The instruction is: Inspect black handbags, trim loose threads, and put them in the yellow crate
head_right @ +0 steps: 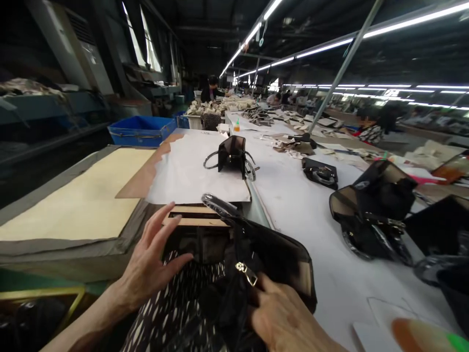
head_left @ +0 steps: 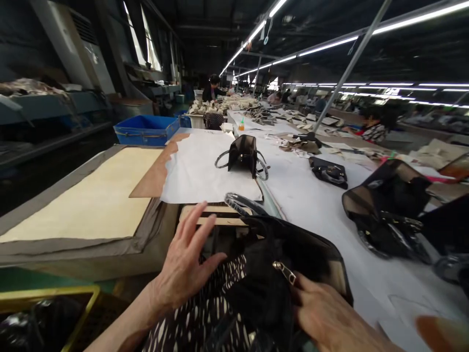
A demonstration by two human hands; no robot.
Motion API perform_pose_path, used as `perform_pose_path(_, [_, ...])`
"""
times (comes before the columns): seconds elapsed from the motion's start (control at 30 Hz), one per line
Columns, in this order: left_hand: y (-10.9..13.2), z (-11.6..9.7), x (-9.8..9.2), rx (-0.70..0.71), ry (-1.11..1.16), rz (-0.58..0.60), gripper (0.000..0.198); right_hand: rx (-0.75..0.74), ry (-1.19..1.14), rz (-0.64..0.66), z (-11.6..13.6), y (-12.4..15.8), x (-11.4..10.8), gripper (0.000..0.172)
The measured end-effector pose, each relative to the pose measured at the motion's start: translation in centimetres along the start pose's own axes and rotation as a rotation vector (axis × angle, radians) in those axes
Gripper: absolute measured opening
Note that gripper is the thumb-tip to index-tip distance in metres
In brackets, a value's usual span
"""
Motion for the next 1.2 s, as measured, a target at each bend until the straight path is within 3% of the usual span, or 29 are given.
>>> perform_pose_path(0.03, [-0.5,-1.9,0.1,0.148,-0.095,0.03,0.057,-0.031,0.034,-0.006,0.3,0.1,0.8,0.02])
perform_pose_path(0.1, [-1.6,-4.1,0.9,0.3,-0.207,0.116,0.056,-0.076,0.078,-0.007,1.0,0.2,2.3,0.015])
perform_pose_path(0.17, [-2.8,-4.7,1.9,0.33,-0.218,0.214,0.061,-0.067,0.098,-0.016,1.7,0.3,3.4,0.013])
perform_pose_path(0.27, [-3.7,-4.3,3.6,0.331,-0.056,0.431,0.061,-0.023,0.114,-0.058,2.3,0.3,3.9,0.013])
perform_pose_path(0.37, [-3.3,-2.8,4.1,0.207,0.079,0.598,0.038,-0.041,0.117,-0.072,2.3,0.1,2.6,0.015])
perform_pose_path(0.5, [-2.5,-0.8,1.5,-0.051,0.102,0.609,0.03,-0.035,0.154,-0.049,0.2,-1.4,-0.8,0.021])
perform_pose_path(0.57, [-1.6,-0.5,0.2,-0.16,0.113,0.655,0.028,0.0,0.127,0.011,-1.5,-2.7,-1.2,0.018])
perform_pose_path(0.67, [1.0,0.0,-0.3,-0.311,0.127,0.752,0.026,0.009,0.043,0.023,-3.2,-4.5,0.8,0.015])
perform_pose_path(0.77, [5.0,1.8,1.0,-0.491,0.172,0.798,0.041,0.037,-0.129,0.009,-3.8,-5.9,4.9,0.031])
perform_pose_path(0.83, [7.8,3.5,1.8,-0.624,0.2,0.772,0.055,0.133,-0.267,-0.005,-4.2,-6.2,7.4,0.038])
perform_pose_path(0.93, [10.5,5.3,2.1,-0.756,0.239,0.711,0.063,0.231,-0.448,0.06,-3.9,-6.0,10.0,0.029])
perform_pose_path(1.1, [11.0,5.7,0.9,-0.809,0.281,0.66,0.056,0.418,-0.71,0.095,-2.7,-5.8,10.6,0.025])
perform_pose_path(1.2, [10.5,5.2,0.6,-0.757,0.237,0.645,0.048,0.579,-0.708,0.071,-2.6,-6.1,11.1,0.026])
Point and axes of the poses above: each hand's wrist, its own y-axis away from the middle knuckle, its own x-axis out of the palm, z = x × y, the point moved 7 cm from there along -y, towards the middle knuckle, and after that the axes turned 6 degrees about -y, right-handed, at the moved point
